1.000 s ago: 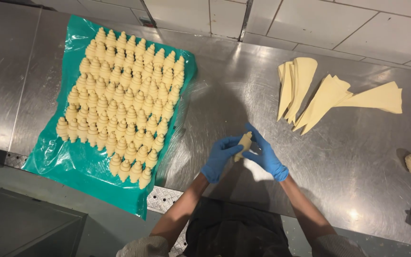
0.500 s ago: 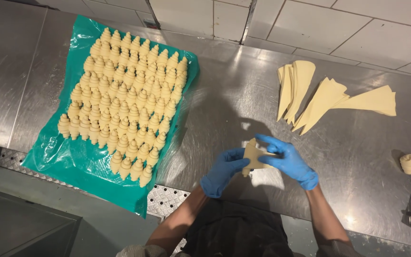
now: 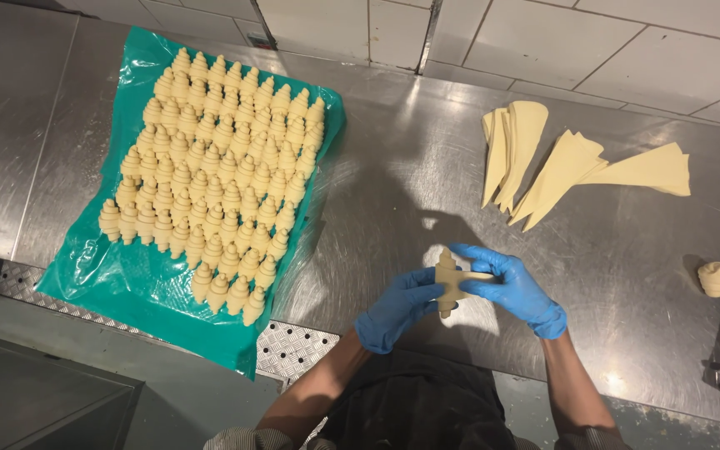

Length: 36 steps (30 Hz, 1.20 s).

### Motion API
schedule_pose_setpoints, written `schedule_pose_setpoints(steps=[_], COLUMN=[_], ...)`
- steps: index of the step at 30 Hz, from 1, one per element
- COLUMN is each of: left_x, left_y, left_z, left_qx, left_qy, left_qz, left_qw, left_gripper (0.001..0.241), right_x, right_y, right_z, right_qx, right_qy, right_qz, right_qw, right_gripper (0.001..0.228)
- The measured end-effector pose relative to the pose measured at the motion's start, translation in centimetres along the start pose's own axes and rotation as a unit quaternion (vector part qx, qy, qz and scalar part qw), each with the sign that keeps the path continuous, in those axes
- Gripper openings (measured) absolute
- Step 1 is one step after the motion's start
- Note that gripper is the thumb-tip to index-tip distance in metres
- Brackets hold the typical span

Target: Roll triangular dough pieces into croissant shapes on a stainless steel bakery workbench.

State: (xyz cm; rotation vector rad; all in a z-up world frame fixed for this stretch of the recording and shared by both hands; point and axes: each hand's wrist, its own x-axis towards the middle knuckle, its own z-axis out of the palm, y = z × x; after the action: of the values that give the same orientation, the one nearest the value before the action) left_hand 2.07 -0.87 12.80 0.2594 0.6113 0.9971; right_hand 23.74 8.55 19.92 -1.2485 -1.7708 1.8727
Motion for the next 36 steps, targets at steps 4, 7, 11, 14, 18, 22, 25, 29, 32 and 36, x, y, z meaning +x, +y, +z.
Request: schedule_pose_setpoints(steps=[4,7,11,14,18,22,25,29,32,36], left_x=[0.1,0.5,0.6,0.1,0.4,0.2,0.7,1.1,0.9,0.9], left_y=[-0.2,-0.8,-1.8,-0.8,-1.2,-0.8,-1.0,-2.1,-1.3,-1.5], left_z=[0.5,0.0,-0.1,0.9,0.7,1.9,1.6,0.6,1.6,1.6], left_qx=[0.057,0.034,0.026,-0.005,-0.007,-0.002,-0.029,0.044,-0.008,-0.019], left_qy=[0.029,0.001,0.020,-0.002,0.017,0.008,-0.010,0.024,0.024,0.010], left_qz=[0.010,0.025,0.012,0.035,0.029,0.041,0.047,0.039,0.042,0.041], left_qw=[0.998,0.999,0.999,0.999,0.999,0.999,0.998,0.998,0.999,0.999], left_gripper=[0.051,0.051,0.049,0.050,0.049,0.048,0.047,0.049,0.051,0.051], right_x=[-0.2,-0.3,-0.5,-0.4,-0.4,-0.5,-0.4,-0.5,-0.5,-0.6], right_y=[0.6,0.4,-0.8,0.6,1.5,1.3,1.8,1.7,2.0,2.1], right_z=[-0.1,-0.4,0.6,0.0,-0.2,0.1,-0.4,0.2,-0.1,0.0], right_qx=[-0.029,-0.039,-0.018,0.021,-0.035,-0.020,-0.021,-0.008,-0.015,-0.018], right_qy=[0.013,0.026,0.028,0.022,0.057,0.058,0.073,0.076,0.083,0.102], right_qz=[-0.015,-0.013,-0.045,-0.062,-0.049,-0.082,-0.092,-0.111,-0.096,-0.082], right_qw=[0.999,0.999,0.998,0.998,0.997,0.995,0.993,0.991,0.992,0.991], right_gripper=[0.070,0.069,0.063,0.065,0.066,0.065,0.066,0.064,0.064,0.065])
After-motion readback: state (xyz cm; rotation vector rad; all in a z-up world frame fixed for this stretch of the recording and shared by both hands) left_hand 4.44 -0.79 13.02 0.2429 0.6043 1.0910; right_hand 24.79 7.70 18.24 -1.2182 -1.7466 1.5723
